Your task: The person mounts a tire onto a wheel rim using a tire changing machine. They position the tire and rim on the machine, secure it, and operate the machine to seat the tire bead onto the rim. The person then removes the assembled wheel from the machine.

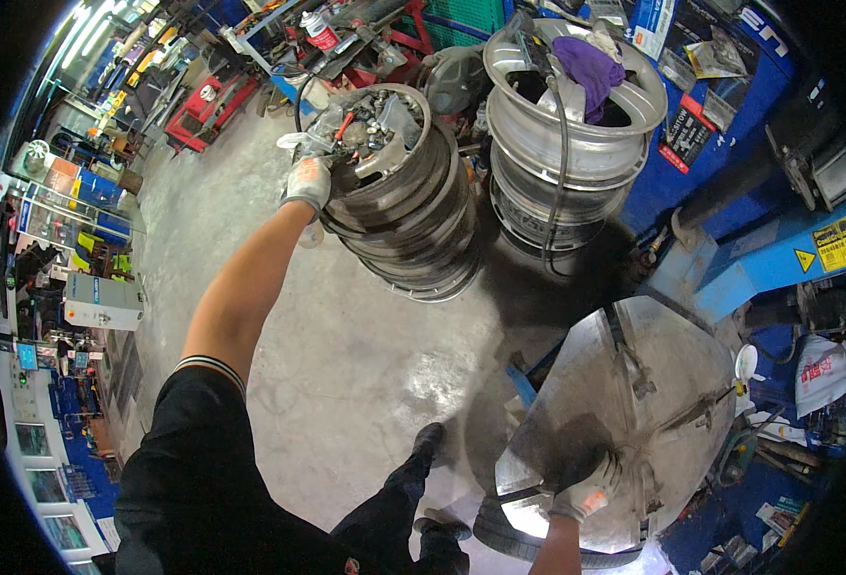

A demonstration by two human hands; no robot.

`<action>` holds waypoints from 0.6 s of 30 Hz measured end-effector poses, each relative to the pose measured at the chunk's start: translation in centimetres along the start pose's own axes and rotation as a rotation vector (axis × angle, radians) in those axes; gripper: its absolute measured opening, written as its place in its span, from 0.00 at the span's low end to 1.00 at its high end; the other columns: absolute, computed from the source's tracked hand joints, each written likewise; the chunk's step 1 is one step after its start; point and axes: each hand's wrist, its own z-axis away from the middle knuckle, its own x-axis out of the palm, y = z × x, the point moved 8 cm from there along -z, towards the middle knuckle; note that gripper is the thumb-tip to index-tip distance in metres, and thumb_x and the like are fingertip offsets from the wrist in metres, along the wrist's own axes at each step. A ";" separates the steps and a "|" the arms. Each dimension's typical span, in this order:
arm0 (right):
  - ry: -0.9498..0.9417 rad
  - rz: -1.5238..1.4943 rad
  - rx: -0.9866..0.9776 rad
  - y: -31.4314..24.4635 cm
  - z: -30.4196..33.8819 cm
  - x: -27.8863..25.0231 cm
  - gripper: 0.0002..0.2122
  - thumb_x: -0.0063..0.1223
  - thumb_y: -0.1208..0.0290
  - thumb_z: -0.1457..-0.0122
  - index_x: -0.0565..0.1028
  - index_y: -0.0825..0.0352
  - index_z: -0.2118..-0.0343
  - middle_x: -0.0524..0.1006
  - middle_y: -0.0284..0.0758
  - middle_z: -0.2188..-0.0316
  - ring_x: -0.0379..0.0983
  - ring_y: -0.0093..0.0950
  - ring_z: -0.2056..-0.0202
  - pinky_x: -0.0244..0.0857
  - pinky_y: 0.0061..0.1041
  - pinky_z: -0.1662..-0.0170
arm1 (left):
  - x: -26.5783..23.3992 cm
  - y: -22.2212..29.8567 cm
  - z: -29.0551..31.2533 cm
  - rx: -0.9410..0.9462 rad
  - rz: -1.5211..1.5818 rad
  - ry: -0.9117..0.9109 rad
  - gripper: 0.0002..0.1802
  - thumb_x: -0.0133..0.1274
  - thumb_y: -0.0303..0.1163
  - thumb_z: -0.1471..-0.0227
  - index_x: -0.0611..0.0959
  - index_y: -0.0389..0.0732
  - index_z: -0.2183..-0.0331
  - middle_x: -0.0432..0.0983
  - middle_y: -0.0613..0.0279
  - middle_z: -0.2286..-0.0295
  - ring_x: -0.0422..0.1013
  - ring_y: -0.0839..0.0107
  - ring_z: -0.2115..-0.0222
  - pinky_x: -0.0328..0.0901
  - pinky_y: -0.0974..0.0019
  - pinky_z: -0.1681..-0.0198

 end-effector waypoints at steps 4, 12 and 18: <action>-0.010 0.042 0.016 0.3 0.0 0.3 0.30 0.58 0.52 0.44 0.75 0.65 0.41 0.77 0.43 0.42 0.70 0.45 0.39 0.63 0.39 0.36 | -1.0 0.8 -0.3 0.052 -0.034 -0.039 0.16 0.48 0.34 0.41 0.89 0.42 0.61 0.84 0.43 0.61 0.81 0.48 0.57 0.74 0.51 0.52; -0.035 0.124 0.028 0.9 0.1 1.2 0.34 0.58 0.48 0.45 0.74 0.62 0.38 0.76 0.40 0.39 0.71 0.42 0.39 0.65 0.38 0.38 | -1.5 2.0 0.2 0.129 -0.010 0.047 0.16 0.47 0.33 0.41 0.89 0.44 0.59 0.84 0.45 0.61 0.80 0.48 0.56 0.73 0.50 0.51; -0.074 0.046 0.114 1.1 0.2 1.3 0.29 0.57 0.54 0.43 0.74 0.65 0.40 0.76 0.44 0.41 0.71 0.45 0.40 0.64 0.39 0.37 | -0.3 2.7 -0.5 0.102 -0.042 -0.016 0.15 0.48 0.34 0.41 0.89 0.44 0.60 0.84 0.45 0.61 0.81 0.48 0.57 0.74 0.50 0.52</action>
